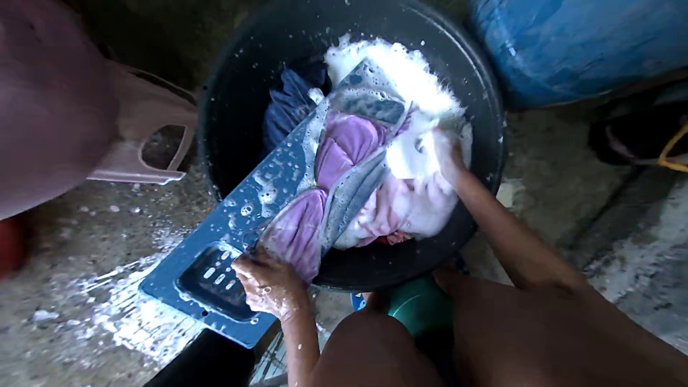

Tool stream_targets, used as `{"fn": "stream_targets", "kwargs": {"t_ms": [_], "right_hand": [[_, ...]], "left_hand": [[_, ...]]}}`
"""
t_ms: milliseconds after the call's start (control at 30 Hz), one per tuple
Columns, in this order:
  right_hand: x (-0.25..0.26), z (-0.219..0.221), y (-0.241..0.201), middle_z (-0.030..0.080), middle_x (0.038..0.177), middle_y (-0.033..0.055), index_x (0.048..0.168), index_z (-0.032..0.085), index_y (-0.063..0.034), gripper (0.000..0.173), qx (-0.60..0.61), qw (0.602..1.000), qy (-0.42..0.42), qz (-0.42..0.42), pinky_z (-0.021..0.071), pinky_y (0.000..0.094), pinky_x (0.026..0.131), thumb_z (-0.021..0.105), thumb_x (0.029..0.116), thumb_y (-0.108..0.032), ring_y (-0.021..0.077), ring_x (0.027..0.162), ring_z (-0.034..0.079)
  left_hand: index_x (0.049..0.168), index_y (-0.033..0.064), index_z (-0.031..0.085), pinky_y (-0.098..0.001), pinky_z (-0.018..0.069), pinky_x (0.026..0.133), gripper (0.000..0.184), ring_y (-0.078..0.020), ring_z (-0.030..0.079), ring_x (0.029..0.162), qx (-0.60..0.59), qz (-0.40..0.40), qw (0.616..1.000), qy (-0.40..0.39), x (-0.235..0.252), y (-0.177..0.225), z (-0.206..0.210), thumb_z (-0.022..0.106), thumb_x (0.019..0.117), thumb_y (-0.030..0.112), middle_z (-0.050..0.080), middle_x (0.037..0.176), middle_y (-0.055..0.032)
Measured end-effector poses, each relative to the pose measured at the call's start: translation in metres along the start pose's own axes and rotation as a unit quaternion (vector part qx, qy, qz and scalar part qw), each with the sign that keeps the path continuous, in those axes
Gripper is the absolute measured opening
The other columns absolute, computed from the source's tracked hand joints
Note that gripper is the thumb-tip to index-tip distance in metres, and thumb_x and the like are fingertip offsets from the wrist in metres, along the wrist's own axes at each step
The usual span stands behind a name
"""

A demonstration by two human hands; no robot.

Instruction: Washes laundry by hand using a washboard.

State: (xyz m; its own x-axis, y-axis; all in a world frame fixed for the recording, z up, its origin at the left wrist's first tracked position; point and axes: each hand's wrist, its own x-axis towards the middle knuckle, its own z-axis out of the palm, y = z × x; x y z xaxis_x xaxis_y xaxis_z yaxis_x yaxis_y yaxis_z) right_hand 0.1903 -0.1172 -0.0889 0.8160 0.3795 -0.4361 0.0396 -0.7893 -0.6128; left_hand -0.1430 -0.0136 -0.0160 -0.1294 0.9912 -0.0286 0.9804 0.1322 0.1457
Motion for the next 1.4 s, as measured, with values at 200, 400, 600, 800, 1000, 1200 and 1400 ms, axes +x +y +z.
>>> {"fn": "stream_targets", "kwargs": {"t_ms": [200,400,600,800,1000,1200,1400], "right_hand": [[-0.137,0.069,-0.104,0.072,0.112,0.0089,0.128,0.066,-0.0094,0.029,0.001,0.881,-0.186,-0.434,0.0610,0.0396,0.086,0.063,0.0993,-0.013,0.0190,0.101,0.071],[-0.063,0.101,-0.087,0.073,0.119,0.0155,0.129,0.070,-0.0071,0.030,-0.084,0.888,-0.132,-0.433,0.0555,0.0454,0.096,0.060,0.1001,-0.010,0.0282,0.108,0.071],[-0.064,0.095,-0.114,0.073,0.111,0.0174,0.130,0.066,-0.0025,0.035,-0.071,0.912,0.018,-0.403,0.0593,0.0434,0.087,0.064,0.0974,-0.015,0.0285,0.098,0.073],[-0.075,0.105,-0.105,0.071,0.122,0.0170,0.132,0.067,-0.0051,0.032,-0.109,0.870,-0.195,-0.440,0.0549,0.0449,0.098,0.060,0.1008,-0.011,0.0298,0.111,0.070],[-0.015,0.075,-0.108,0.067,0.127,0.0239,0.141,0.057,-0.0002,0.043,-0.140,0.927,0.041,-0.346,0.0562,0.0504,0.095,0.059,0.1005,-0.013,0.0371,0.111,0.069],[-0.100,0.116,-0.097,0.074,0.104,0.0149,0.117,0.072,-0.0010,0.026,-0.014,0.896,-0.241,-0.373,0.0569,0.0390,0.089,0.056,0.1045,-0.017,0.0221,0.096,0.071],[0.002,0.041,-0.080,0.067,0.124,0.0271,0.143,0.053,-0.0014,0.042,-0.211,0.956,0.018,-0.204,0.0529,0.0609,0.091,0.053,0.1043,-0.017,0.0437,0.109,0.069]], "left_hand": [[0.135,-0.0044,0.057,-0.0638,0.0517,0.084,0.042,-0.0469,0.069,0.105,0.012,0.015,1.000,0.013,0.001,-0.001,0.002,0.044,0.1084,0.026,0.067,0.122,-0.0287],[0.140,-0.0055,0.053,-0.0655,0.0505,0.087,0.043,-0.0484,0.068,0.109,0.025,-0.009,0.999,-0.018,0.001,0.002,0.000,0.046,0.1060,0.020,0.064,0.129,-0.0302],[0.138,-0.0052,0.055,-0.0651,0.0515,0.083,0.042,-0.0482,0.069,0.105,0.015,0.013,1.000,0.006,0.001,0.000,0.004,0.046,0.1074,0.023,0.065,0.128,-0.0292],[0.137,-0.0067,0.055,-0.0641,0.0506,0.086,0.044,-0.0481,0.068,0.108,0.003,0.016,1.000,-0.013,0.002,-0.004,0.002,0.046,0.1075,0.025,0.065,0.127,-0.0310],[0.135,-0.0040,0.058,-0.0649,0.0510,0.081,0.041,-0.0474,0.069,0.104,-0.005,0.015,1.000,0.007,0.003,-0.001,0.005,0.047,0.1074,0.024,0.065,0.129,-0.0287],[0.134,-0.0061,0.058,-0.0647,0.0514,0.083,0.042,-0.0481,0.069,0.104,-0.005,0.027,1.000,0.000,0.003,-0.005,0.003,0.046,0.1077,0.025,0.066,0.124,-0.0300],[0.136,-0.0053,0.057,-0.0654,0.0509,0.081,0.043,-0.0486,0.069,0.105,-0.002,0.005,1.000,0.004,0.004,0.002,0.003,0.047,0.1076,0.025,0.065,0.129,-0.0297]]}}
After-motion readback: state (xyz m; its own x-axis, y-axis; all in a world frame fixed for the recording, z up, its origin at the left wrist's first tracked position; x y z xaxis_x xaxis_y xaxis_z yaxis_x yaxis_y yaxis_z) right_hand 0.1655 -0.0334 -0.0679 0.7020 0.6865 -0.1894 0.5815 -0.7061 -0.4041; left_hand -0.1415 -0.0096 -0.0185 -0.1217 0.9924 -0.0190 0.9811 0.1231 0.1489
